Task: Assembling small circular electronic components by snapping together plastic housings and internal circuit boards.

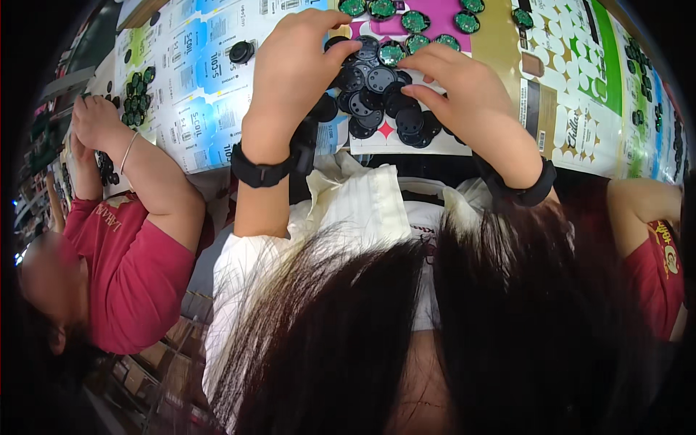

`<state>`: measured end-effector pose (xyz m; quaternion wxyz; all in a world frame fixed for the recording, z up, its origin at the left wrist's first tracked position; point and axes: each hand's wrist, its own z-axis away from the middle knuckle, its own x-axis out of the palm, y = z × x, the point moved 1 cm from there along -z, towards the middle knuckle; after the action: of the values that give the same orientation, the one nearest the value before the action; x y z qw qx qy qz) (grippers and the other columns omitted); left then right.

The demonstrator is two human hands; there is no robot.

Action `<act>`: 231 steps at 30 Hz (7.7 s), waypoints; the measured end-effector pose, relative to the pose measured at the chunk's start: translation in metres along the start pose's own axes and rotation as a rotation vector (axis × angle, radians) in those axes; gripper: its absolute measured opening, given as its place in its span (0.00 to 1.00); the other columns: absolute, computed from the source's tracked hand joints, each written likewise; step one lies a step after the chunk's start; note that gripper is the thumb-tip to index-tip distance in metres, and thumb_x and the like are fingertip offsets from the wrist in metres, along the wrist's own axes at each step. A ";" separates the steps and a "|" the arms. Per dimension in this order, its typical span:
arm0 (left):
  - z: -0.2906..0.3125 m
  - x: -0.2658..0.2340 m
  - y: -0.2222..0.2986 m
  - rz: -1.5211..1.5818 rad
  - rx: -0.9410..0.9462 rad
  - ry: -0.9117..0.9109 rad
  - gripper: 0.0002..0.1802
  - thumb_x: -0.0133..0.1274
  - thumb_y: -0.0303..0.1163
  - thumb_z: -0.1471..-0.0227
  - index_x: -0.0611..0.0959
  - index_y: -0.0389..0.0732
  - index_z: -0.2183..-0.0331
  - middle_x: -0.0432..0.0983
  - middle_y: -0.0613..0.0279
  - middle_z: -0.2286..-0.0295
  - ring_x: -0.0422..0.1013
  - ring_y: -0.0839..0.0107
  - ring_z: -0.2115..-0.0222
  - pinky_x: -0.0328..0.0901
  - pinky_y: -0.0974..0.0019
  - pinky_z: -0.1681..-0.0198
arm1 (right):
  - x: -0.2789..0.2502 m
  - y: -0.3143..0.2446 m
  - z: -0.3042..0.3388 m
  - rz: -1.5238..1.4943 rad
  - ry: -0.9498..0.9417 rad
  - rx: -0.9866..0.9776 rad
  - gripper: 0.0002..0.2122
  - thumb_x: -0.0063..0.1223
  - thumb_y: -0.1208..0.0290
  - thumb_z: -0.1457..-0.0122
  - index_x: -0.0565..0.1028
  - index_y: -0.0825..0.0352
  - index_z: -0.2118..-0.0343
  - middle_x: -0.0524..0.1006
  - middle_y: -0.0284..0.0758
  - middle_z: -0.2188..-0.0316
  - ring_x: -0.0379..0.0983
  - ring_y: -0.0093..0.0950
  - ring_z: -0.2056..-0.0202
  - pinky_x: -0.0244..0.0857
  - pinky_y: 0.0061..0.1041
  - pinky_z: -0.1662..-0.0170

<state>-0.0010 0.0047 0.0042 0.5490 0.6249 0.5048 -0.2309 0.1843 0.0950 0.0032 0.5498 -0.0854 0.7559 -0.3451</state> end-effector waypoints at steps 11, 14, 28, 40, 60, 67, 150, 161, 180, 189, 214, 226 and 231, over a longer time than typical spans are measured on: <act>-0.013 -0.004 0.021 0.116 -0.113 -0.146 0.13 0.58 0.26 0.64 0.78 0.33 0.70 0.74 0.49 0.73 0.69 0.52 0.69 0.64 0.59 0.64 | -0.012 0.000 -0.021 0.112 -0.082 -0.024 0.16 0.53 0.73 0.51 0.70 0.70 0.58 0.70 0.42 0.63 0.69 0.41 0.62 0.64 0.33 0.60; -0.015 -0.002 0.022 0.125 -0.113 -0.181 0.15 0.59 0.27 0.65 0.78 0.33 0.69 0.74 0.49 0.73 0.69 0.52 0.69 0.63 0.59 0.64 | -0.015 -0.003 -0.020 0.085 0.019 -0.010 0.10 0.52 0.74 0.52 0.72 0.68 0.65 0.71 0.41 0.69 0.70 0.41 0.68 0.65 0.33 0.65; -0.014 0.020 0.038 0.087 0.038 -0.140 0.12 0.59 0.24 0.66 0.76 0.35 0.74 0.72 0.52 0.75 0.68 0.53 0.69 0.63 0.58 0.66 | -0.010 -0.008 0.009 -0.061 -0.115 0.170 0.12 0.58 0.70 0.53 0.72 0.65 0.65 0.73 0.34 0.71 0.70 0.33 0.74 0.64 0.26 0.69; -0.019 0.002 0.027 0.910 -0.437 0.003 0.07 0.43 0.22 0.46 0.72 0.36 0.63 0.66 0.67 0.74 0.64 0.82 0.74 0.60 0.81 0.76 | 0.011 -0.023 0.026 0.093 -0.110 0.064 0.17 0.59 0.72 0.57 0.69 0.64 0.63 0.71 0.33 0.68 0.70 0.36 0.65 0.63 0.31 0.66; -0.007 -0.004 0.067 1.439 -0.399 -0.229 0.25 0.46 0.14 0.51 0.65 0.28 0.49 0.70 0.49 0.59 0.73 0.67 0.68 0.70 0.72 0.65 | -0.028 0.003 0.019 -1.367 0.423 0.311 0.03 0.54 0.82 0.50 0.72 0.72 0.73 0.74 0.36 0.70 0.69 0.21 0.73 0.64 0.17 0.70; -0.003 0.003 0.079 1.442 -0.454 -0.152 0.25 0.50 0.13 0.54 0.68 0.28 0.51 0.73 0.49 0.64 0.73 0.69 0.73 0.71 0.72 0.70 | -0.023 0.003 0.023 -1.094 0.320 0.332 0.04 0.46 0.77 0.43 0.72 0.70 0.72 0.71 0.29 0.74 0.64 0.15 0.74 0.55 0.14 0.70; 0.002 0.008 0.099 1.179 -0.429 -0.009 0.15 0.49 0.19 0.50 0.74 0.30 0.58 0.74 0.57 0.65 0.71 0.74 0.64 0.66 0.75 0.61 | -0.049 -0.012 0.012 0.214 0.482 -0.264 0.22 0.65 0.77 0.66 0.76 0.70 0.62 0.74 0.35 0.65 0.71 0.28 0.70 0.66 0.20 0.68; -0.002 0.014 0.098 1.059 -0.305 -0.027 0.10 0.45 0.13 0.52 0.77 0.32 0.66 0.74 0.62 0.68 0.70 0.80 0.68 0.65 0.78 0.65 | -0.019 -0.003 0.024 -0.942 0.352 0.362 0.12 0.49 0.80 0.45 0.70 0.74 0.56 0.75 0.37 0.63 0.72 0.22 0.62 0.67 0.19 0.60; -0.035 -0.013 -0.061 -0.224 -0.160 -0.146 0.27 0.49 0.35 0.51 0.68 0.39 0.48 0.62 0.44 0.49 0.57 0.49 0.46 0.52 0.59 0.44 | -0.026 0.023 0.081 -0.063 -0.076 0.305 0.17 0.61 0.72 0.58 0.70 0.63 0.62 0.69 0.34 0.64 0.69 0.33 0.63 0.66 0.27 0.62; -0.058 0.050 0.063 0.005 0.163 -0.370 0.10 0.56 0.29 0.63 0.78 0.38 0.73 0.74 0.49 0.74 0.70 0.52 0.68 0.64 0.56 0.64 | -0.030 0.030 0.073 -0.163 0.225 0.191 0.07 0.55 0.78 0.52 0.76 0.65 0.69 0.75 0.34 0.70 0.73 0.31 0.69 0.67 0.24 0.66; -0.018 0.032 0.108 1.491 -0.630 -0.327 0.14 0.46 0.18 0.48 0.69 0.31 0.57 0.74 0.56 0.63 0.71 0.75 0.65 0.68 0.75 0.62 | -0.052 0.018 0.054 0.232 0.572 -0.135 0.20 0.57 0.89 0.65 0.79 0.67 0.64 0.72 0.37 0.69 0.70 0.26 0.69 0.66 0.20 0.67; -0.014 0.035 0.112 1.404 -0.518 -0.224 0.12 0.48 0.20 0.47 0.70 0.30 0.60 0.76 0.54 0.67 0.72 0.75 0.69 0.67 0.77 0.65 | -0.043 0.025 0.050 0.201 0.698 -0.083 0.24 0.64 0.75 0.68 0.76 0.70 0.61 0.73 0.37 0.71 0.70 0.30 0.71 0.64 0.22 0.68; -0.024 0.023 0.111 1.500 -0.747 -0.340 0.16 0.51 0.26 0.48 0.71 0.29 0.58 0.75 0.53 0.65 0.73 0.72 0.68 0.68 0.75 0.63 | -0.048 0.015 0.045 0.111 0.655 -0.061 0.24 0.64 0.74 0.67 0.75 0.70 0.60 0.73 0.38 0.70 0.70 0.31 0.69 0.64 0.23 0.67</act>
<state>0.0997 0.0478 0.0424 0.7949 0.5285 -0.0886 0.2847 0.2466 0.1113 0.0237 0.2929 0.0548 0.9059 -0.3009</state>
